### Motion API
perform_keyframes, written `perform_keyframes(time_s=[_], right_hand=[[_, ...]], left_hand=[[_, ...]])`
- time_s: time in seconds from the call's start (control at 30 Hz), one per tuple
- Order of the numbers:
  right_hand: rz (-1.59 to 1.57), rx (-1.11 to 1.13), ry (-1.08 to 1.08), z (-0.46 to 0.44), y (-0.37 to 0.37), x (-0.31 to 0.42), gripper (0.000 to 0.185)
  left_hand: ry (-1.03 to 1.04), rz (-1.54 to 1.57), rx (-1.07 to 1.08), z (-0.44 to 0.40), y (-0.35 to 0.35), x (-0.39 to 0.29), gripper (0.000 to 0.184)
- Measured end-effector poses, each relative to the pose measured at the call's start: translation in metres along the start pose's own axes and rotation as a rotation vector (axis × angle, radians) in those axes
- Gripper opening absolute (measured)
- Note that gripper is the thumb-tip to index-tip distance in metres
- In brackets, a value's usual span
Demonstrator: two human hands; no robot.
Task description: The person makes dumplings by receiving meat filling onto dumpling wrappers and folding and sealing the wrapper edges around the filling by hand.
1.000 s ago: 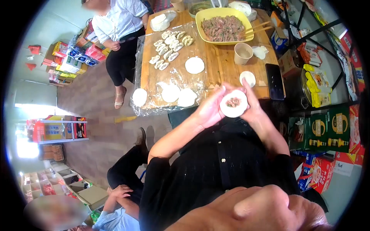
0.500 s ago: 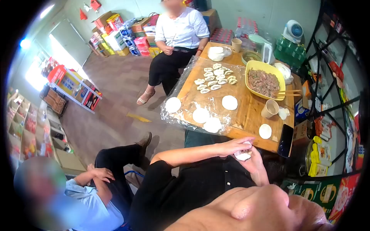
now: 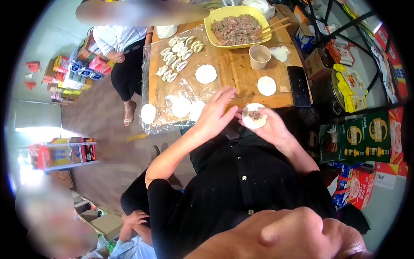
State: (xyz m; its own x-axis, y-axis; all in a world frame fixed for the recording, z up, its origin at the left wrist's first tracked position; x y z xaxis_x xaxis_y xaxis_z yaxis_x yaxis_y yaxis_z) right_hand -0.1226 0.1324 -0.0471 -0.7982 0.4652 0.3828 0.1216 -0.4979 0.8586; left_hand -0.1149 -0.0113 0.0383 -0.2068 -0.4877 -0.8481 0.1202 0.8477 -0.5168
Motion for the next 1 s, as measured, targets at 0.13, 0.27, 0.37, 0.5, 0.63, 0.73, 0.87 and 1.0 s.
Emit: perform_keyframes(time_s=[0.13, 0.27, 0.37, 0.5, 0.63, 0.73, 0.87, 1.0], right_hand=[[-0.239, 0.064, -0.099, 0.013, 0.022, 0.049, 0.058], [-0.231, 0.137, -0.157, 0.021, 0.029, 0.081, 0.084], [-0.242, 0.172, -0.186, 0.028, 0.031, 0.101, 0.087], [-0.253, 0.237, -0.196, 0.032, 0.026, 0.116, 0.086], [-0.298, 0.224, -0.179, 0.031, 0.016, 0.121, 0.086], [-0.264, 0.210, -0.196, 0.029, 0.009, 0.124, 0.084], [-0.237, 0.201, -0.206, 0.026, 0.003, 0.126, 0.081], [-0.006, 0.249, -0.277, 0.019, 0.000, 0.123, 0.076]], left_hand=[[0.232, -0.324, -0.186, -0.050, -0.020, -0.039, 0.044], [0.461, -0.543, -0.234, -0.113, -0.010, -0.050, 0.041], [0.477, -0.752, -0.163, -0.153, 0.010, -0.029, 0.043], [0.434, -0.884, -0.049, -0.181, 0.032, 0.003, 0.055], [0.419, -0.944, -0.013, -0.188, 0.038, 0.014, 0.058], [0.412, -0.945, -0.049, -0.185, 0.037, 0.005, 0.055], [0.456, -0.783, -0.220, -0.163, 0.022, -0.026, 0.046], [0.531, -0.413, -0.141, -0.128, 0.023, -0.056, 0.042]])
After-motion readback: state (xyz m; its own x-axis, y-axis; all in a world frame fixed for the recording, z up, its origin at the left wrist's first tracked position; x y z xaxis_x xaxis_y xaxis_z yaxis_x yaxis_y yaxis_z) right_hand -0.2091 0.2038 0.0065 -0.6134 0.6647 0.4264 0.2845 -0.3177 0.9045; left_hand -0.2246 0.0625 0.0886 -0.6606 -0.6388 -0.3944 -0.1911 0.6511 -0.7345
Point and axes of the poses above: each hand's wrist, its own z-axis away from the middle knuckle, its own y-axis out of the palm, x = y × z, the point moved 8 cm from there along -z, towards the middle knuckle, and after that the axes turned 6 degrees about z, right-handed, at the moved point
